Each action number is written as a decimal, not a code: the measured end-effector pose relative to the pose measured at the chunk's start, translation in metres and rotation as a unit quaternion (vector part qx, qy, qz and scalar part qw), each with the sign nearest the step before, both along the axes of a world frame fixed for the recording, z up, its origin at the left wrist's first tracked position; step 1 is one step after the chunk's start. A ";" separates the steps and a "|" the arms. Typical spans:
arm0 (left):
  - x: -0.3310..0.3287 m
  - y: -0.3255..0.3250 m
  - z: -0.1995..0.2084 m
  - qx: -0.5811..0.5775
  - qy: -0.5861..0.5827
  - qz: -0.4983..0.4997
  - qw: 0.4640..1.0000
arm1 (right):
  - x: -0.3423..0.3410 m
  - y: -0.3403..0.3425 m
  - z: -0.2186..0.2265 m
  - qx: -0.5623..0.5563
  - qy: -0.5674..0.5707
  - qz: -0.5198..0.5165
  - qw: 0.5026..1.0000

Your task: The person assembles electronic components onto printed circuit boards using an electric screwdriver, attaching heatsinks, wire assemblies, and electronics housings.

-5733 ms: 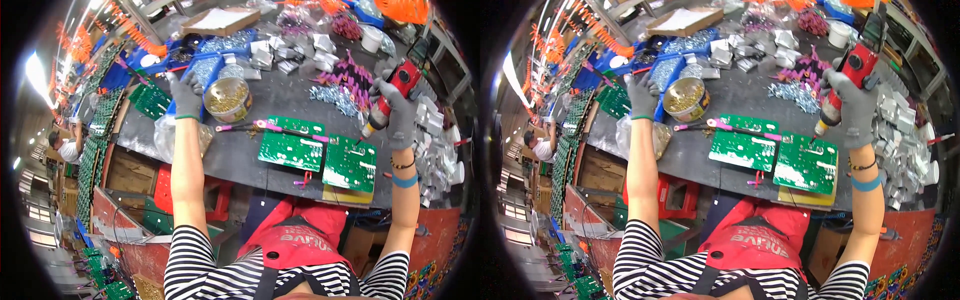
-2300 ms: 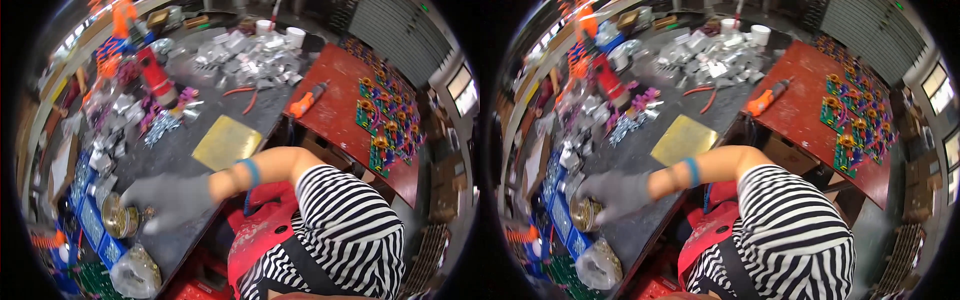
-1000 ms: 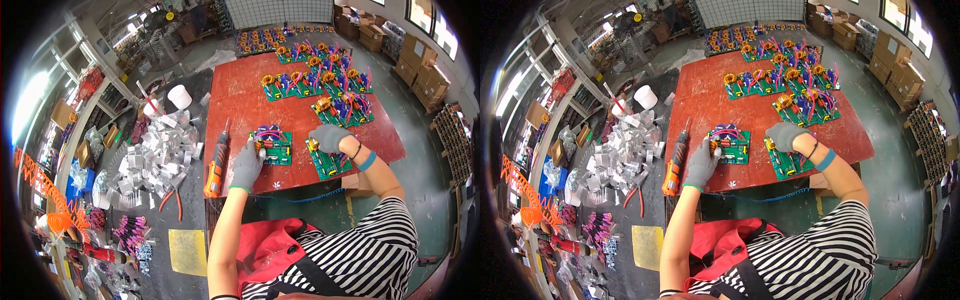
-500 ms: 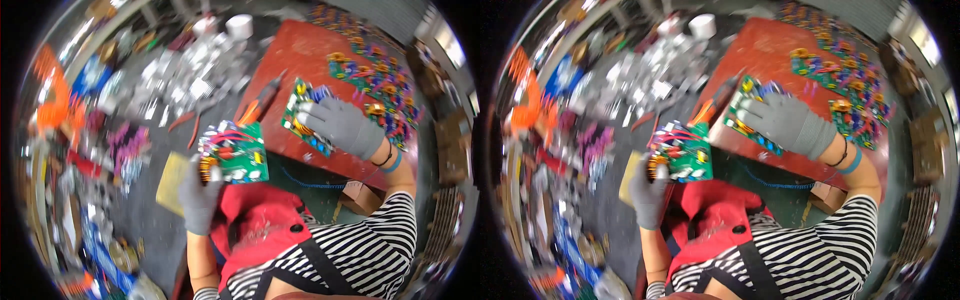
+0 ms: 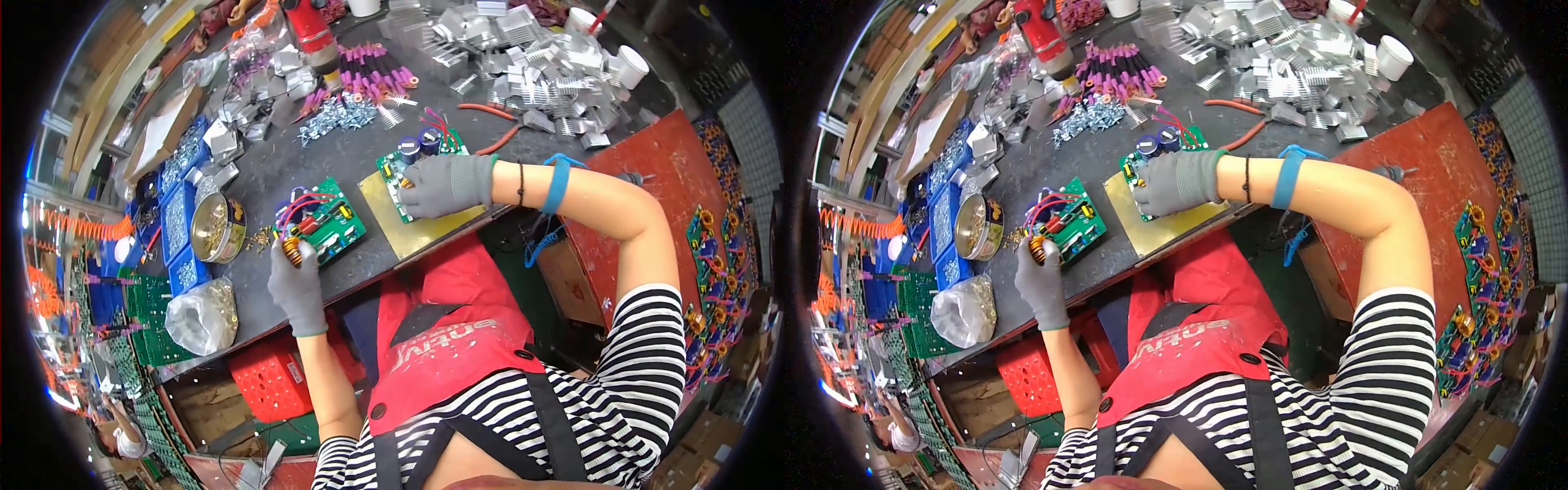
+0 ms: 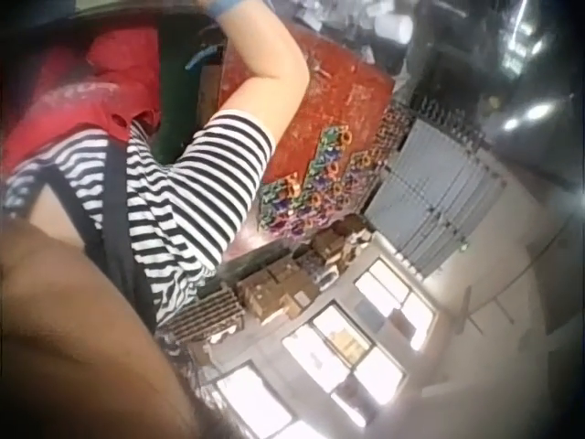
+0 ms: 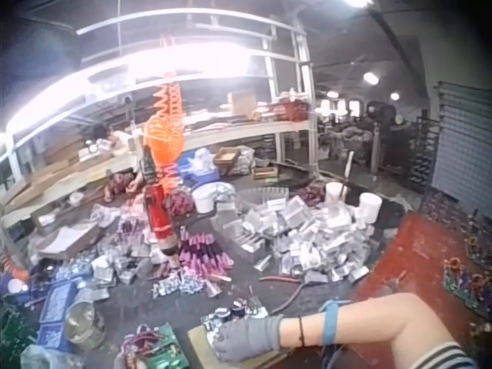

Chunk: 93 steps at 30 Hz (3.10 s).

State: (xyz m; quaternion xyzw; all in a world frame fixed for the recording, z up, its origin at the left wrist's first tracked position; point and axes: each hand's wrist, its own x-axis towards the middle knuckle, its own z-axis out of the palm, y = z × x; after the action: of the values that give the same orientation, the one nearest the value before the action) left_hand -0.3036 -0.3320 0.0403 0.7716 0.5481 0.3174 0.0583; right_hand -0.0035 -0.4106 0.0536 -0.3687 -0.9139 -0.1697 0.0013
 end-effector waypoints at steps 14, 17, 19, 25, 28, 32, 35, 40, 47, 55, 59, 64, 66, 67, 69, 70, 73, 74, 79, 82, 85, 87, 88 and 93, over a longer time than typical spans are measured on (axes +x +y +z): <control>0.015 0.006 -0.016 0.016 0.027 -0.070 0.997 | 0.052 -0.178 0.109 0.317 0.656 -0.279 0.625; 0.012 0.004 -0.015 0.119 0.070 -0.094 0.986 | 0.041 -0.277 0.185 0.599 -0.083 -0.640 0.475; 0.014 -0.018 0.025 -0.011 0.004 -0.012 1.000 | 0.054 -0.306 0.202 0.600 -0.094 -0.639 0.472; 0.015 -0.046 0.044 0.091 -0.005 -0.095 0.991 | 0.063 -0.353 0.229 0.604 -0.093 -0.646 0.457; 0.027 -0.062 0.054 0.081 -0.049 -0.117 0.989 | 0.077 -0.364 0.230 0.590 -0.069 -0.655 0.467; 0.040 -0.070 0.049 0.060 -0.082 -0.132 0.986 | 0.089 -0.356 0.211 0.552 -0.016 -0.681 0.482; 0.037 -0.075 0.051 0.080 -0.086 -0.148 0.982 | 0.112 -0.344 0.191 0.527 0.046 -0.685 0.500; 0.063 -0.071 0.041 0.038 -0.058 -0.232 0.970 | 0.122 -0.291 0.146 0.466 0.153 -0.691 0.531; 0.113 -0.041 0.018 0.001 0.121 -0.322 0.939 | 0.107 -0.237 0.089 0.374 0.248 -0.701 0.554; 0.152 -0.024 -0.009 -0.055 0.052 -0.409 0.909 | 0.098 -0.200 -0.003 0.048 0.385 -0.865 0.317; 0.157 -0.023 -0.014 -0.072 0.059 -0.397 0.913 | 0.102 -0.199 -0.012 0.103 0.440 -0.837 0.309; 0.152 -0.023 0.006 -0.011 0.072 -0.395 0.916 | 0.105 -0.257 -0.059 0.130 0.910 -0.375 0.121; 0.154 -0.028 0.032 0.013 0.068 -0.362 0.929 | 0.058 -0.250 -0.016 0.150 0.933 -0.316 0.080; 0.162 -0.026 0.040 0.091 0.024 -0.371 0.924 | 0.040 -0.252 -0.012 0.149 0.943 -0.285 0.086; 0.198 -0.021 0.058 0.080 -0.044 -0.429 0.899 | 0.007 -0.243 -0.008 0.177 0.959 -0.202 0.091; 0.221 -0.022 0.068 0.023 -0.044 -0.431 0.901 | -0.004 -0.239 -0.010 0.154 0.970 -0.153 0.104; 0.311 0.019 0.056 0.055 0.042 -0.372 0.926 | -0.029 -0.233 -0.016 -0.018 0.982 -0.152 0.109; 0.337 0.036 0.050 0.070 0.098 -0.337 0.934 | -0.035 -0.229 -0.017 -0.034 0.979 -0.162 0.116; 0.379 0.070 0.031 0.146 0.366 -0.316 0.863 | -0.049 -0.223 -0.030 -0.123 0.974 -0.150 0.114; 0.375 0.060 0.024 0.179 0.352 -0.357 0.847 | -0.044 -0.229 -0.036 -0.141 0.966 -0.175 0.130; 0.378 0.051 0.028 0.124 0.309 -0.381 0.863 | -0.035 -0.231 -0.038 -0.165 0.957 -0.195 0.139; 0.387 0.059 0.013 0.140 0.286 -0.367 0.874 | -0.034 -0.230 -0.039 -0.175 0.956 -0.195 0.134; 0.389 0.063 0.012 0.118 0.268 -0.360 0.886 | -0.033 -0.228 -0.042 -0.180 0.956 -0.187 0.138; 0.399 0.073 0.029 0.027 0.038 -0.336 0.941 | -0.039 -0.230 -0.039 -0.197 0.951 -0.202 0.128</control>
State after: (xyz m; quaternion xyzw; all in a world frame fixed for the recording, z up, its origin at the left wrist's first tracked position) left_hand 0.0955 -0.2590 0.0697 0.9235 0.2501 0.2650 0.1197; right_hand -0.0426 -0.6402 0.0148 -0.3936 -0.0741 0.5084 0.7623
